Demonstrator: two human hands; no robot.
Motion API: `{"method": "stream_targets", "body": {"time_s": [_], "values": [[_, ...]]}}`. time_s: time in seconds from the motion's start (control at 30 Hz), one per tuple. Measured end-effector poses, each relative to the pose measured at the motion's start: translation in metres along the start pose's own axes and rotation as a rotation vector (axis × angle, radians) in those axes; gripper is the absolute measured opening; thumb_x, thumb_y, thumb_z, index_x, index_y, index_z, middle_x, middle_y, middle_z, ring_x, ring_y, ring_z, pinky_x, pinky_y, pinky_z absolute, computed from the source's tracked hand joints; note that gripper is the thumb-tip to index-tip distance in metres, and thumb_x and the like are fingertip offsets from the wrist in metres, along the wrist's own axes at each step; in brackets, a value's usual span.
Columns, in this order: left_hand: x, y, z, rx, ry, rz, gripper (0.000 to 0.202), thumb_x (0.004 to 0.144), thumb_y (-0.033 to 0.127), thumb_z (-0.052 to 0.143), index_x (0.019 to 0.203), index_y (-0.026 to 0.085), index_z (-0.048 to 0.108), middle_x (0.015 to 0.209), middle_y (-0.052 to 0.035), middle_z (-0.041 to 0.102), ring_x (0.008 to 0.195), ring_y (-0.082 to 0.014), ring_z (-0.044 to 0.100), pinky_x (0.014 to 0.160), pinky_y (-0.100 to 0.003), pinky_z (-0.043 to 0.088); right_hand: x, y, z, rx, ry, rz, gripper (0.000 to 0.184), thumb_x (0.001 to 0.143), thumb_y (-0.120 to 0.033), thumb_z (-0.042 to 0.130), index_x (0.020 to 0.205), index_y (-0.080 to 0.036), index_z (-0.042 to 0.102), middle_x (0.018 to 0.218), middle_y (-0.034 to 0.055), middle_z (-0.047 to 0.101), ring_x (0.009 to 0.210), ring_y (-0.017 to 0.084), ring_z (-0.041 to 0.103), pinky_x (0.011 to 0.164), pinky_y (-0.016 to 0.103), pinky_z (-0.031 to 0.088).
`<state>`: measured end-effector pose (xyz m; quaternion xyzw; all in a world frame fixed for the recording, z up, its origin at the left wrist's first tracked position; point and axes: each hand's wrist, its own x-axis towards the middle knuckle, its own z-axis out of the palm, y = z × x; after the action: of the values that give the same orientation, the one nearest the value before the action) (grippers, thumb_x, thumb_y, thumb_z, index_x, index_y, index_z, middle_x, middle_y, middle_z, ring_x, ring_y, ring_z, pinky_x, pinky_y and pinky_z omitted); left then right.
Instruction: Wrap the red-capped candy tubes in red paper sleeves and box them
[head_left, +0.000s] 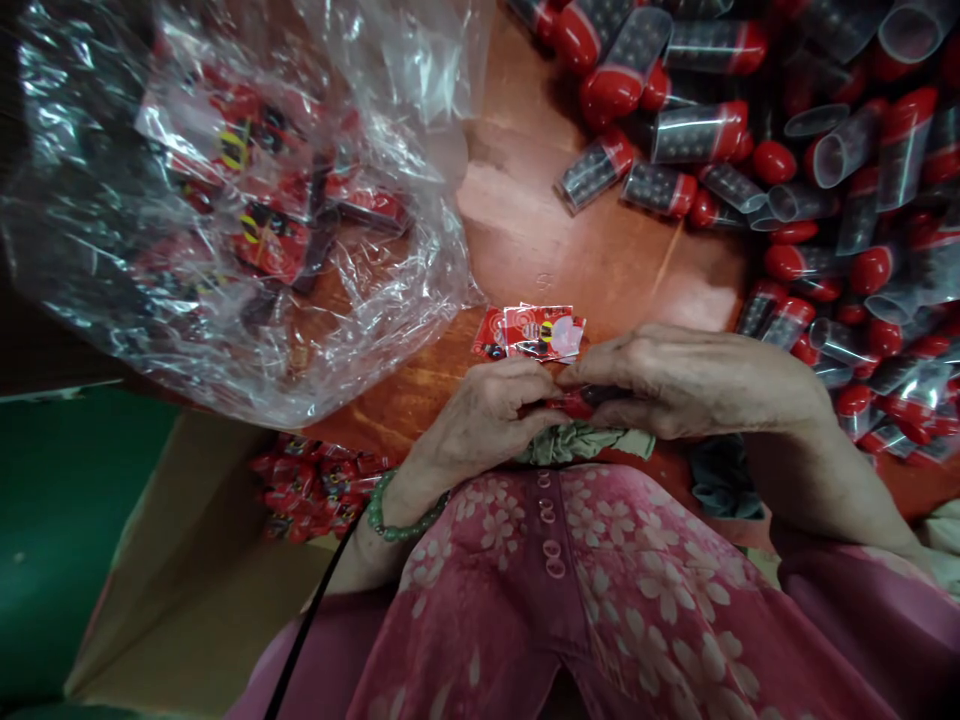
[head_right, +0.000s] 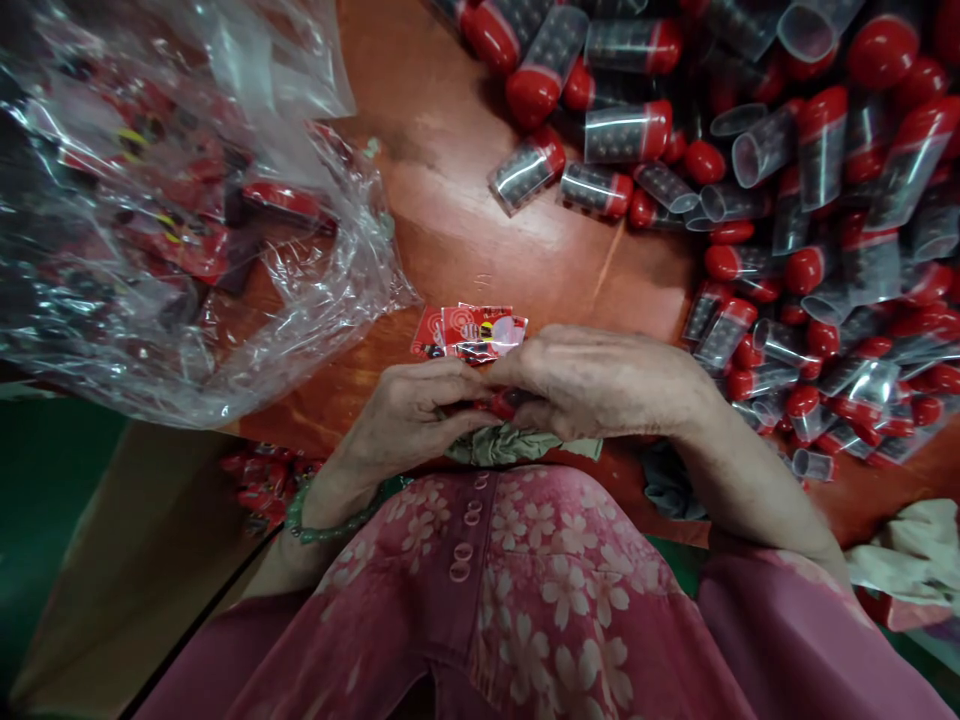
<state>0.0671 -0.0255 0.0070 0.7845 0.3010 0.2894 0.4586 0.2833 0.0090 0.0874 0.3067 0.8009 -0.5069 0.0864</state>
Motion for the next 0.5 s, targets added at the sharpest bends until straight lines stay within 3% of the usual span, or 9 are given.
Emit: {"method": "stream_targets", "body": {"time_s": [0.17, 0.37, 0.5], "values": [[0.002, -0.001, -0.006, -0.129, -0.059, -0.083, 0.015, 0.084, 0.03, 0.073, 0.081, 0.016, 0.073, 0.077, -0.0036, 0.072, 0.07, -0.0136, 0.067, 0.067, -0.022, 0.051, 0.0, -0.001, 0.001, 0.034, 0.083, -0.036, 0.023, 0.091, -0.011, 0.056, 0.11, -0.017, 0.067, 0.108, 0.0081, 0.072, 0.085, 0.016, 0.066, 0.072, 0.025, 0.048], [0.006, -0.001, -0.005, -0.268, -0.211, -0.283, 0.028, 0.084, 0.039, 0.069, 0.071, 0.014, 0.07, 0.057, 0.0023, 0.057, 0.05, -0.0088, 0.047, 0.049, -0.021, 0.035, 0.002, 0.006, 0.008, 0.062, 0.094, 0.04, 0.019, 0.091, -0.019, 0.059, 0.109, -0.02, 0.067, 0.083, 0.001, 0.072, 0.067, 0.012, 0.062, 0.062, 0.023, 0.042], [0.006, 0.002, 0.0, -0.363, -0.255, -0.401, 0.02, 0.083, 0.032, 0.065, 0.077, 0.013, 0.071, 0.064, 0.0001, 0.061, 0.058, -0.0114, 0.052, 0.053, -0.022, 0.037, -0.001, 0.01, 0.014, 0.134, 0.142, -0.005, 0.02, 0.091, -0.018, 0.059, 0.109, -0.021, 0.068, 0.084, 0.0005, 0.072, 0.07, 0.013, 0.063, 0.065, 0.023, 0.043]]}}
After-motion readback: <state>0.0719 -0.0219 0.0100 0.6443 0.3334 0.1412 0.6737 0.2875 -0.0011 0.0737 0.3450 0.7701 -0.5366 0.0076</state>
